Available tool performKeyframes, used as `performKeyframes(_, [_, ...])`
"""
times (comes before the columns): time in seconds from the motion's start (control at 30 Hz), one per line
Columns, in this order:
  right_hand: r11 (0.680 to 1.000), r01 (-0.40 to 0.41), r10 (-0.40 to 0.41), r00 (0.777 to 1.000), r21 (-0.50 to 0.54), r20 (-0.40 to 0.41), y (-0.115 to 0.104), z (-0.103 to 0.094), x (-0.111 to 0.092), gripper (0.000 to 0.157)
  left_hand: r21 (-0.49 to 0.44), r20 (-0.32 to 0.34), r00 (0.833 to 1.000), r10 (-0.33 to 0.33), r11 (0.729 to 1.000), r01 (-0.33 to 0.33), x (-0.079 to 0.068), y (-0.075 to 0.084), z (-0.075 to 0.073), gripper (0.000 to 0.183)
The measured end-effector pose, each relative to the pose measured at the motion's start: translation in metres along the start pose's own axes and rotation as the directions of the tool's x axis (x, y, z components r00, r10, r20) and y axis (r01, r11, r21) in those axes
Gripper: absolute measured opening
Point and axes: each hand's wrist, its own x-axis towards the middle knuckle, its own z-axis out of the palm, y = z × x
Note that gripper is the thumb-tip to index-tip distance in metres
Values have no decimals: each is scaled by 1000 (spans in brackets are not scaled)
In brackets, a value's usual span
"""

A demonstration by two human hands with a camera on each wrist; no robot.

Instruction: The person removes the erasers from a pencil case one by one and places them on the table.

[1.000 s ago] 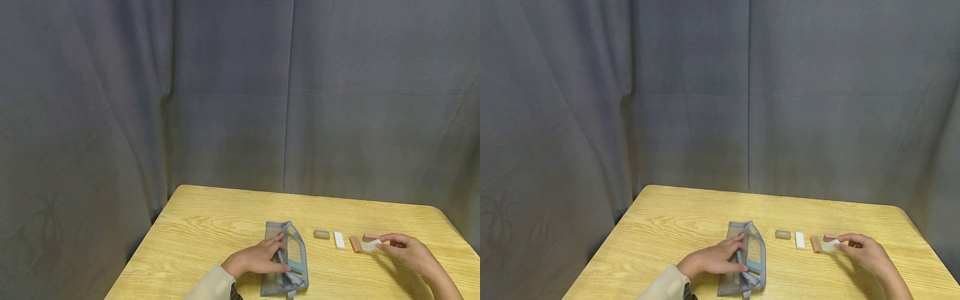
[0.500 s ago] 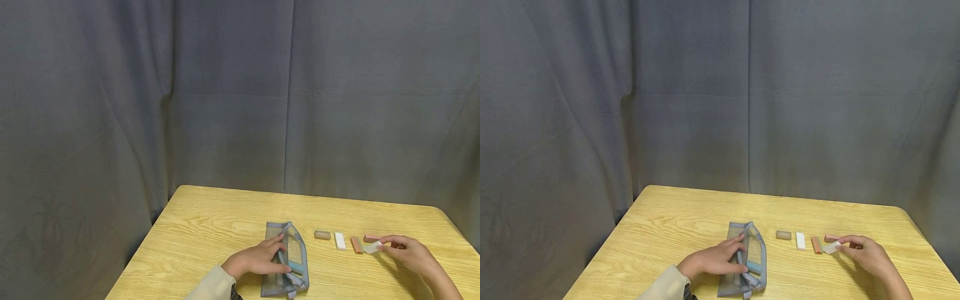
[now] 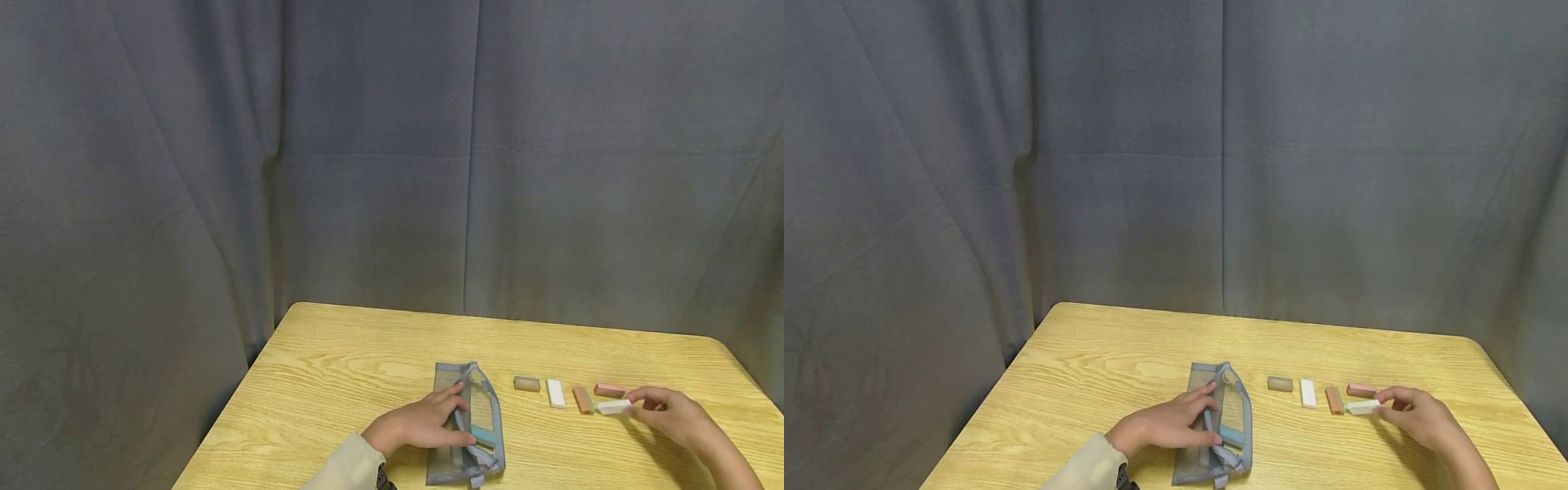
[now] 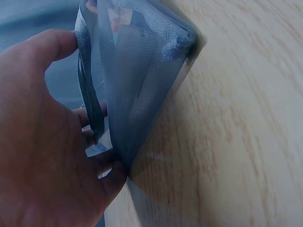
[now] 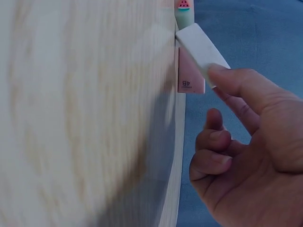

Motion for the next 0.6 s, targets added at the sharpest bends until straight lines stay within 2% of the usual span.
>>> performKeyframes(0.27, [999,21,-20,1000,-38,17,5,1,1,27,1,0,1000,6,1000,-6,1,-1,0,53])
performKeyframes(0.43, [998,3,-1,999,-65,33,5,1,3,33,2,-3,1000,1,1000,-1,0,-1,0,52])
performKeyframes(0.6, [999,-21,25,998,-50,65,5,0,4,33,4,-6,1000,0,1000,0,0,-1,0,51])
